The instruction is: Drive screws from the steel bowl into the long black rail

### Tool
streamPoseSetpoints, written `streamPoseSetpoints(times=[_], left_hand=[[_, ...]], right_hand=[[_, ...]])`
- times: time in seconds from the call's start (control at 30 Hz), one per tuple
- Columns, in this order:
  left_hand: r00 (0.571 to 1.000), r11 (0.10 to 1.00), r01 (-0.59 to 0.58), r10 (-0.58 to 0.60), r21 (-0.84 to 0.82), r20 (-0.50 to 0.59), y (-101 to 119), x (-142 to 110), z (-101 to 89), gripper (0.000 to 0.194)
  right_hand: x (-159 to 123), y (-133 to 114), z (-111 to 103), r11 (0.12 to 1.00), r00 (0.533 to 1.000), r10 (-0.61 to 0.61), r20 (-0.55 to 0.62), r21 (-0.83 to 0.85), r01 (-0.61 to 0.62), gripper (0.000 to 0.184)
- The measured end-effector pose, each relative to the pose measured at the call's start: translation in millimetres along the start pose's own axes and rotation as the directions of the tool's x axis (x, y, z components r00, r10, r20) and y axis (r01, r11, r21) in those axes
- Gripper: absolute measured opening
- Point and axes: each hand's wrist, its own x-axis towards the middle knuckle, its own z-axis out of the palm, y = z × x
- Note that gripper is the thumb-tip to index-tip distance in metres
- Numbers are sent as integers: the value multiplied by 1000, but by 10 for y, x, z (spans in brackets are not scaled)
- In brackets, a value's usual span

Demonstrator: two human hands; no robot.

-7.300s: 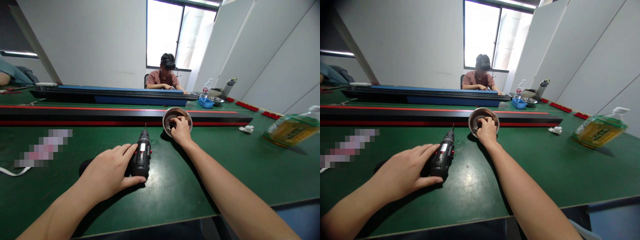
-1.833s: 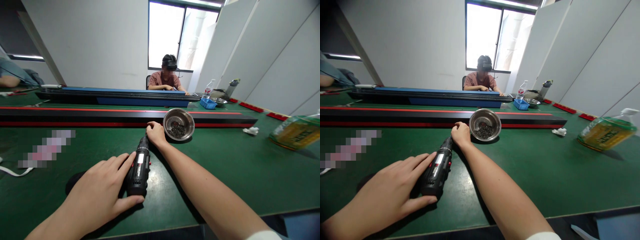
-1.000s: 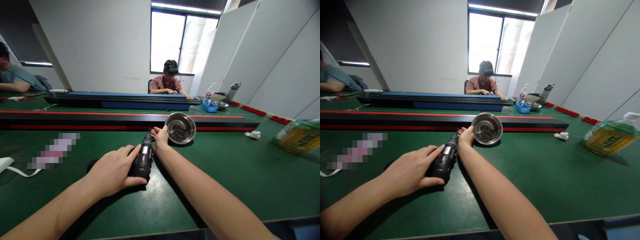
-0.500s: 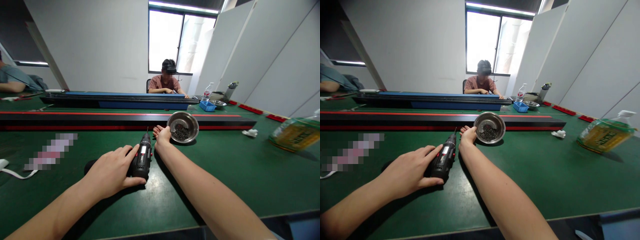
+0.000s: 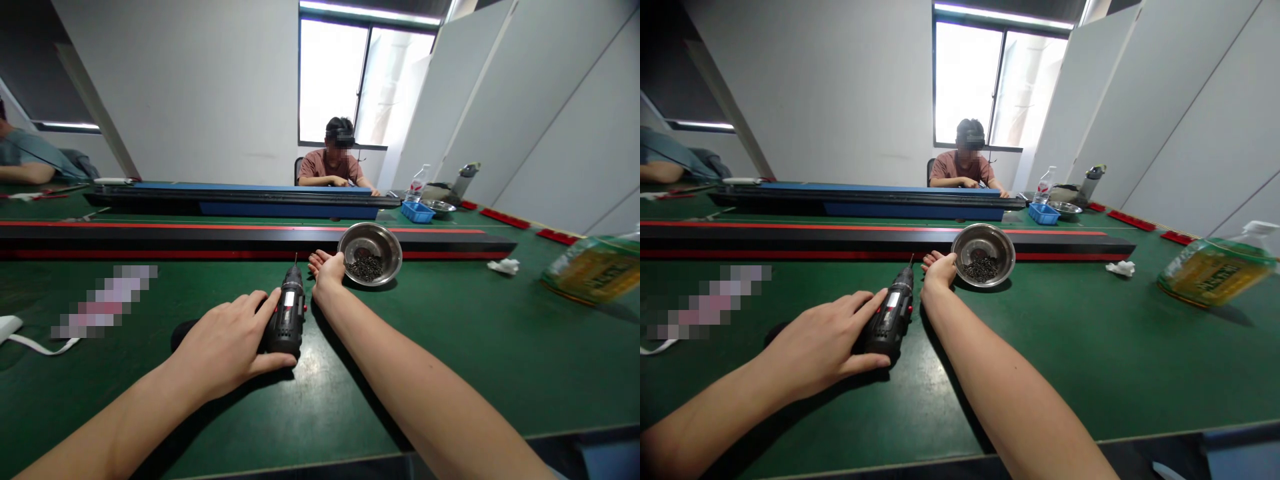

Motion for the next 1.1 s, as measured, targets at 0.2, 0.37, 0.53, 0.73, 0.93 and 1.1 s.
streamPoseSetpoints(times=[0.2, 0.37, 0.53, 0.73, 0.93, 1.1], left_hand=[[1000, 1000, -2, 2, 5, 14, -19, 6, 10, 90], [999, 999, 17, -18, 36, 31, -8, 27, 22, 92], [999, 998, 18, -20, 64, 38, 8, 50, 26, 96], [999, 997, 6, -9, 72, 40, -2, 57, 15, 96], [998, 997, 5, -9, 75, 55, 0, 64, 5, 99], [998, 996, 12, -18, 91, 60, -8, 68, 31, 102]], right_hand=[[-19, 0, 13, 998, 999, 21, -25, 67, -19, 57], [-38, 3, 28, 991, 999, 24, -44, 130, -18, 55], [-31, 13, 25, 991, 999, 18, -37, 133, -13, 57], [-10, 32, 17, 992, 999, 11, -31, 128, -7, 57], [-21, 19, 22, 993, 999, 17, -39, 119, -12, 57], [-28, 23, 22, 993, 999, 4, -43, 117, 1, 57]])
